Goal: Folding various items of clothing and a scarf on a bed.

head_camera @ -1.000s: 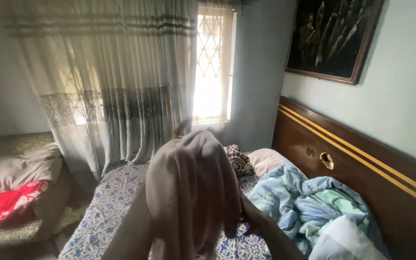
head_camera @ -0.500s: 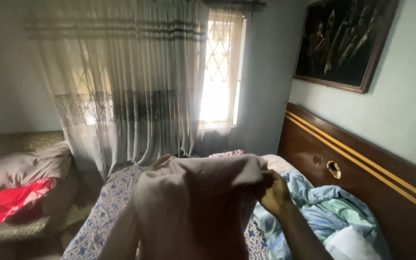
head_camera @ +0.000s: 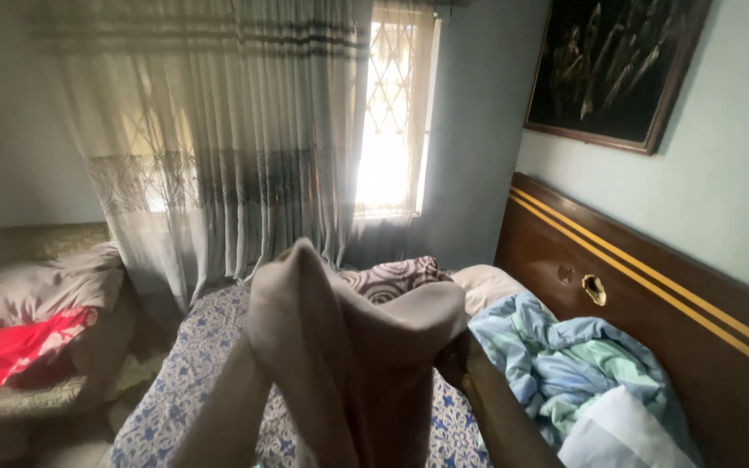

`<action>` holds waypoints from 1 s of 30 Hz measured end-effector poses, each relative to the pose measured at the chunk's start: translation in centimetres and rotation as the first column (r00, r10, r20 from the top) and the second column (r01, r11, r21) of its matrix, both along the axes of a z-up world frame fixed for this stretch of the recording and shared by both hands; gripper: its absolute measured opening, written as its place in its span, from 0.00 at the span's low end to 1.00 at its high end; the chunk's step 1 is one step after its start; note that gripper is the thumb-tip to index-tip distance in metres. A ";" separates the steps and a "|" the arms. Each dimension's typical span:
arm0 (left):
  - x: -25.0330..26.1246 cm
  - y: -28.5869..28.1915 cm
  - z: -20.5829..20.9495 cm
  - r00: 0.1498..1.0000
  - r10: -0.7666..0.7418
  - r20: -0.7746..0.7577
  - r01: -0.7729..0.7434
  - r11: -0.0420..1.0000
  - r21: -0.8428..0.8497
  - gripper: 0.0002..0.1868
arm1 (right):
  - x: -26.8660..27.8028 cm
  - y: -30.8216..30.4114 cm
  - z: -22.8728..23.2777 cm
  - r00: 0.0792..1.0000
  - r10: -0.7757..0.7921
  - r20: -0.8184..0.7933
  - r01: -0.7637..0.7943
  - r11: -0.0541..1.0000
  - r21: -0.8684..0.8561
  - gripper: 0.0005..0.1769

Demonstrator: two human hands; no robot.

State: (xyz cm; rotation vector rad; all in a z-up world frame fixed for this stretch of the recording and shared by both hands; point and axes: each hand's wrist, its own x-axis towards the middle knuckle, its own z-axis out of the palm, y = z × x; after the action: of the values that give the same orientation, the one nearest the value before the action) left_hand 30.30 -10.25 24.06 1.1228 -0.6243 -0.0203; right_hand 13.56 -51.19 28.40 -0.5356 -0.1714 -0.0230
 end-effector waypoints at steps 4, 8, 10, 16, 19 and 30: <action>-1.3 0.6 -1.6 0.999 -0.041 -0.021 0.041 0.999 -0.013 0.13 | -1.1 0.0 0.7 1.000 -0.003 0.004 0.003 1.000 -0.007 0.31; -2.2 -1.5 0.8 0.996 -0.091 -0.014 0.091 0.995 -0.030 0.13 | -1.3 -0.7 2.1 0.999 -0.015 0.036 0.016 1.000 -0.018 0.36; -4.7 -5.4 5.3 0.994 -0.112 -0.002 0.111 0.993 -0.040 0.13 | -1.4 -0.8 3.2 0.998 -0.016 0.060 0.018 0.999 -0.026 0.38; -5.9 -6.1 8.7 0.988 -0.150 0.048 0.153 0.986 -0.069 0.13 | -1.1 -0.3 5.8 0.990 0.004 0.143 0.003 0.999 -0.052 0.46; -5.3 -5.2 8.7 0.984 -0.164 0.075 0.170 0.982 -0.083 0.13 | -1.0 -0.1 6.5 0.982 0.020 0.186 -0.008 0.998 -0.065 0.50; -4.1 -3.2 6.9 0.963 -0.227 0.146 0.245 0.962 -0.119 0.14 | 1.7 0.0 -0.1 0.998 0.043 0.048 -0.025 0.946 -0.322 0.46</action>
State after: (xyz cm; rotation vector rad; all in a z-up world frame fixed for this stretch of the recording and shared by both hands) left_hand 26.16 -13.43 30.96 0.9178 -0.8630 -0.1093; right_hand 15.22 -51.14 28.30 -0.8583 -0.2401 0.0246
